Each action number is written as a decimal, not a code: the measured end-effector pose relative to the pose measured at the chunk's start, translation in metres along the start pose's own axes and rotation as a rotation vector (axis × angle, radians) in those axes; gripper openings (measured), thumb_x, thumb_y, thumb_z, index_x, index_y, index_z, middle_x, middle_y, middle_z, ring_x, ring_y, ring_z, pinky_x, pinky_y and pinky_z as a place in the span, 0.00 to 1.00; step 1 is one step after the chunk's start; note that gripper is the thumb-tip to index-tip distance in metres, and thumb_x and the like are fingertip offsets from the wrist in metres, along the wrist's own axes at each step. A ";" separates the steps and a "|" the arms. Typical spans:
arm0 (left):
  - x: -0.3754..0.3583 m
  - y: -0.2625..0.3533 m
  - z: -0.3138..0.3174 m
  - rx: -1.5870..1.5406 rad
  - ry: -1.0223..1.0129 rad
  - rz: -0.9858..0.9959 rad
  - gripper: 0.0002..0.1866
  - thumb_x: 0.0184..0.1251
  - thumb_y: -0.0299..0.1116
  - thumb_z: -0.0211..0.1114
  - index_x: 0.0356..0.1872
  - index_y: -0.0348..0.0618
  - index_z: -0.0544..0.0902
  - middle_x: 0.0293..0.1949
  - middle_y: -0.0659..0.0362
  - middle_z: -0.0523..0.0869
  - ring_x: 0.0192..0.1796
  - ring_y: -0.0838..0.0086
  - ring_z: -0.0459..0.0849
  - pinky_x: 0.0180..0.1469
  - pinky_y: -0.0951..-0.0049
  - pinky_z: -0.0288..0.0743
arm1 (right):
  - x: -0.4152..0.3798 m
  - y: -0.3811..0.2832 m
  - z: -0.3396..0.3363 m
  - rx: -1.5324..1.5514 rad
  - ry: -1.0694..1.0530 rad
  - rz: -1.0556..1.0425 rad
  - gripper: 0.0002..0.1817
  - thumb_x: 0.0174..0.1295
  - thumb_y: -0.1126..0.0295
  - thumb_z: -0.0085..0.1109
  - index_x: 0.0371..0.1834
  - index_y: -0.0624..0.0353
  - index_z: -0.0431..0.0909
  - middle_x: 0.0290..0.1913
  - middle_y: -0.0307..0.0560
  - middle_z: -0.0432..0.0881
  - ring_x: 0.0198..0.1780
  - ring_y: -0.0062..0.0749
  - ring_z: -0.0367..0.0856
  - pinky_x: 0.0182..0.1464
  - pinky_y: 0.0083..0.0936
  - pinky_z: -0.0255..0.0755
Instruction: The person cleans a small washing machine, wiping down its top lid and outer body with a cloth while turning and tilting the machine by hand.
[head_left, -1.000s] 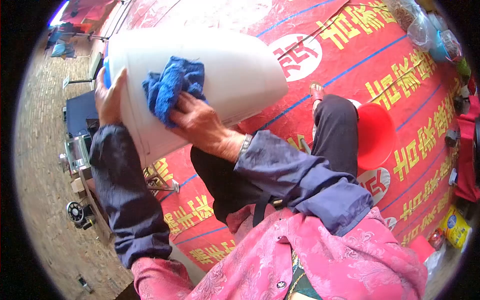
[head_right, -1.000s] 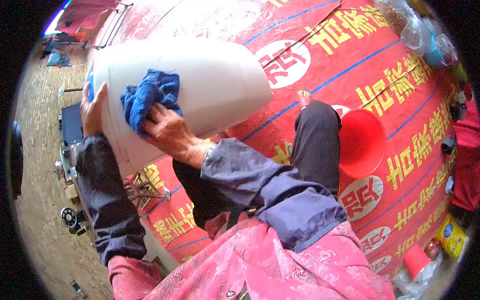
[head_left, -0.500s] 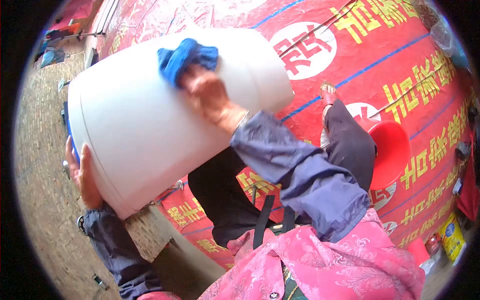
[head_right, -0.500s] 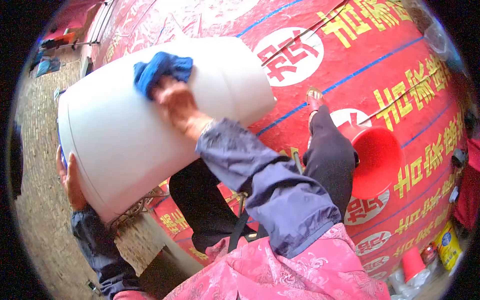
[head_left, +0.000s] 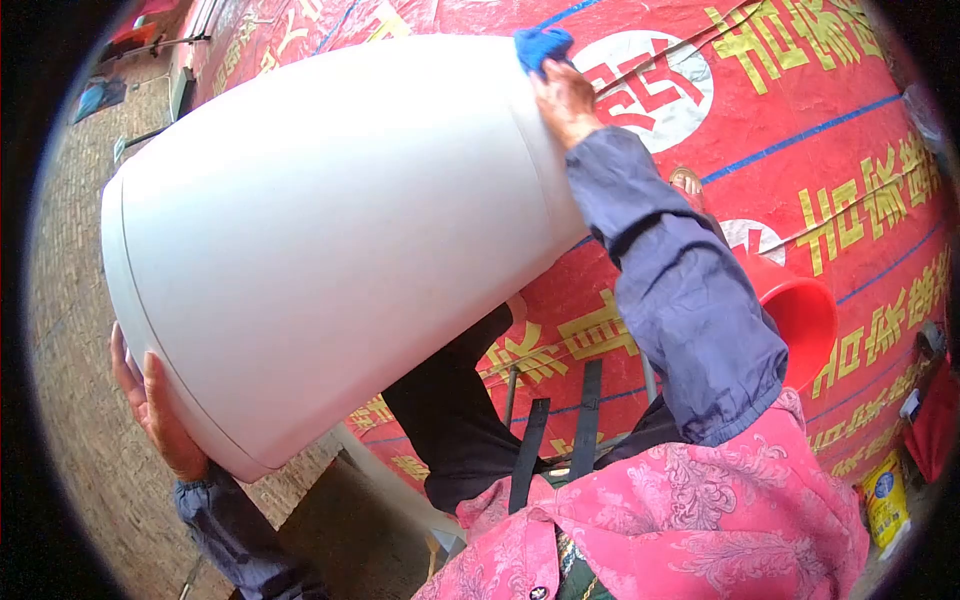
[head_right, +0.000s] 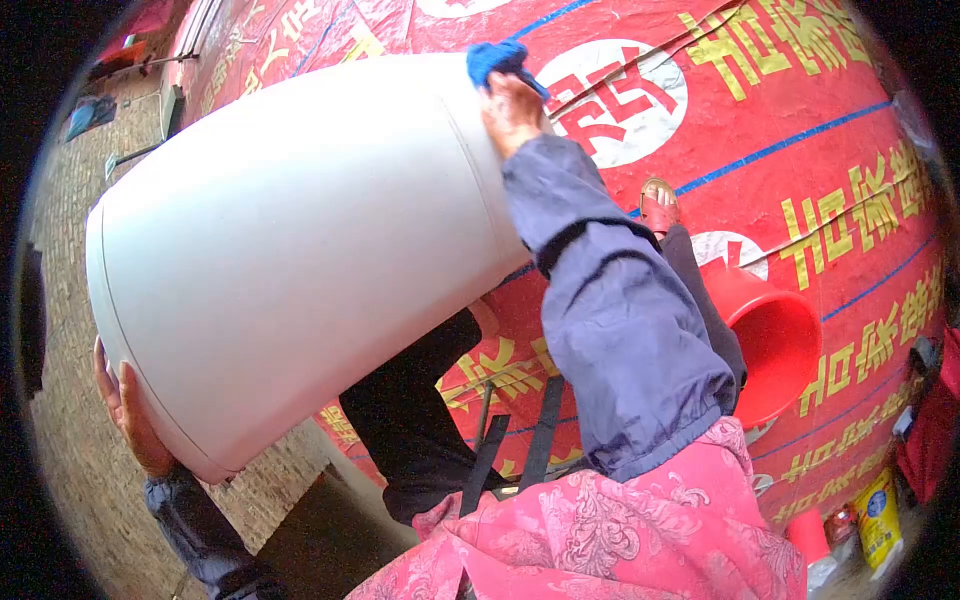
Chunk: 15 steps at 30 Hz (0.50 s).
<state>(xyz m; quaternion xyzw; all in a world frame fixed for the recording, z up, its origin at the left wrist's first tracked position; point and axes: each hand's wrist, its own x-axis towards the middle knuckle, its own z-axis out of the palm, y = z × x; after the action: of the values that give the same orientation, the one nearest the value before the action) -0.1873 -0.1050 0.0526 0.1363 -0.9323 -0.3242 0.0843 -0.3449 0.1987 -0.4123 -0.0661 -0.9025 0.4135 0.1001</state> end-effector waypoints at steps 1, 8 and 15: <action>-0.001 0.003 0.004 -0.006 0.010 -0.001 0.32 0.71 0.40 0.55 0.71 0.40 0.56 0.66 0.53 0.67 0.65 0.68 0.68 0.68 0.67 0.59 | -0.012 0.010 -0.006 -0.025 -0.017 0.037 0.13 0.60 0.59 0.57 0.37 0.56 0.79 0.35 0.57 0.82 0.40 0.54 0.81 0.42 0.45 0.74; -0.003 0.009 0.006 -0.002 0.005 0.003 0.32 0.71 0.40 0.56 0.71 0.41 0.57 0.66 0.54 0.67 0.65 0.68 0.68 0.68 0.67 0.59 | -0.105 0.000 -0.046 0.121 0.119 0.279 0.08 0.61 0.66 0.58 0.36 0.59 0.78 0.35 0.58 0.81 0.40 0.55 0.80 0.42 0.45 0.74; 0.000 -0.009 -0.005 -0.027 0.027 -0.029 0.32 0.71 0.41 0.56 0.71 0.41 0.57 0.66 0.53 0.67 0.64 0.68 0.68 0.67 0.68 0.61 | -0.135 -0.123 -0.088 0.604 0.203 0.252 0.10 0.58 0.71 0.61 0.42 0.60 0.80 0.41 0.57 0.81 0.43 0.54 0.80 0.45 0.40 0.73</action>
<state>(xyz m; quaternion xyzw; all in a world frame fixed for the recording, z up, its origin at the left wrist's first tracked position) -0.1846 -0.1147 0.0512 0.1528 -0.9246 -0.3361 0.0938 -0.1980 0.1558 -0.2795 -0.1854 -0.7094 0.6626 0.1528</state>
